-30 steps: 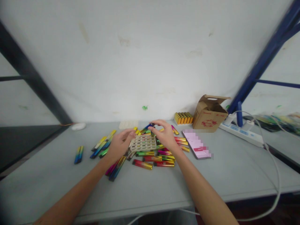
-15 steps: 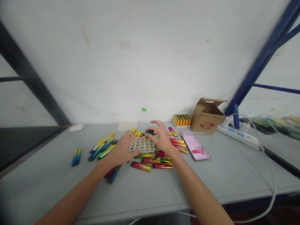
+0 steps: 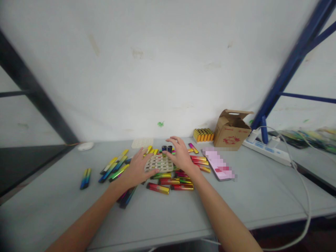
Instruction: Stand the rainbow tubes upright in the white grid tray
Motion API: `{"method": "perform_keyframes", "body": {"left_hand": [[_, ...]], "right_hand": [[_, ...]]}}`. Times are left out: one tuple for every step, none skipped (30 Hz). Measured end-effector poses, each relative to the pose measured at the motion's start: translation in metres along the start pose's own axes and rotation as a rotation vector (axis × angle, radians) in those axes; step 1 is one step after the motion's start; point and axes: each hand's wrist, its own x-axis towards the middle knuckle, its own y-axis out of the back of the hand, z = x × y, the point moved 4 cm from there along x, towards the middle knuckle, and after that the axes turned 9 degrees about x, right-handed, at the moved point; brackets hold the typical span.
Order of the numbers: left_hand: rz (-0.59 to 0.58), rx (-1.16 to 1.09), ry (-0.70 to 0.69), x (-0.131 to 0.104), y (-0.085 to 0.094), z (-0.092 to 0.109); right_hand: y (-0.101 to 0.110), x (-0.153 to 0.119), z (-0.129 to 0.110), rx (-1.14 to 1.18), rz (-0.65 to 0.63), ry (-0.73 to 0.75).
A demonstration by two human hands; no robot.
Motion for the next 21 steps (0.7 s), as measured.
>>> {"method": "perform_keyframes", "body": {"left_hand": [[0.012,0.001,0.0,0.0,-0.0004,-0.0004],[0.025,0.002,-0.001,0.0001,-0.0008,-0.0008],[0.034,0.006,-0.004,0.0002,-0.0014,-0.0011],[0.039,0.012,-0.006,0.0003,-0.002,-0.0013],[0.036,0.021,-0.005,0.0004,-0.0027,-0.0015],[0.027,0.03,-0.002,0.0005,-0.0034,-0.0018],[0.015,0.036,0.003,0.0007,-0.004,-0.002],[0.004,0.039,0.01,0.0008,-0.0043,-0.0023],[-0.003,0.041,0.016,0.001,-0.0043,-0.0025],[-0.005,0.04,0.019,0.0012,-0.0041,-0.0026],[-0.003,0.04,0.019,0.0013,-0.0037,-0.0027],[0.001,0.039,0.019,0.0014,-0.0033,-0.0027],[0.005,0.038,0.016,0.0015,-0.0029,-0.0026],[0.006,0.038,0.012,0.0016,-0.0028,-0.0025],[0.003,0.038,0.005,0.0016,-0.0028,-0.0023],[-0.003,0.039,-0.004,0.0015,-0.0029,-0.002],[-0.009,0.044,-0.012,0.0012,-0.003,-0.0018],[-0.015,0.052,-0.021,0.0008,-0.0031,-0.0017],[-0.023,0.062,-0.031,0.0003,-0.0031,-0.0016],[-0.03,0.074,-0.043,-0.0005,-0.003,-0.0015],[-0.037,0.085,-0.055,-0.0013,-0.0028,-0.0013]], "right_hand": [[0.0016,0.0004,-0.0001,0.006,-0.002,0.003],[0.0033,0.0008,-0.0004,0.014,-0.005,0.008],[0.0047,0.0012,-0.0009,0.02,-0.011,0.014],[0.0059,0.0016,-0.0016,0.024,-0.019,0.02],[0.0069,0.002,-0.0022,0.026,-0.026,0.023],[0.0076,0.0022,-0.0028,0.025,-0.031,0.024],[0.008,0.0024,-0.0033,0.023,-0.035,0.021],[0.0082,0.0024,-0.0037,0.022,-0.036,0.015],[0.0083,0.0022,-0.004,0.025,-0.037,0.01],[0.0081,0.002,-0.0041,0.03,-0.039,0.003],[0.0079,0.0018,-0.0042,0.035,-0.04,-0.002],[0.0077,0.0016,-0.0042,0.04,-0.039,-0.005],[0.0076,0.0014,-0.004,0.044,-0.036,-0.006],[0.0075,0.0012,-0.0037,0.045,-0.035,-0.006],[0.0074,0.001,-0.0033,0.045,-0.037,-0.006],[0.0071,0.0008,-0.0028,0.045,-0.045,-0.005],[0.0069,0.0006,-0.002,0.047,-0.054,-0.006],[0.0069,0.0002,-0.0009,0.053,-0.061,-0.015],[0.0072,-0.0001,0.0007,0.064,-0.063,-0.034],[0.0076,-0.0007,0.0028,0.078,-0.065,-0.064],[0.0079,-0.0013,0.0052,0.09,-0.071,-0.102]]}}
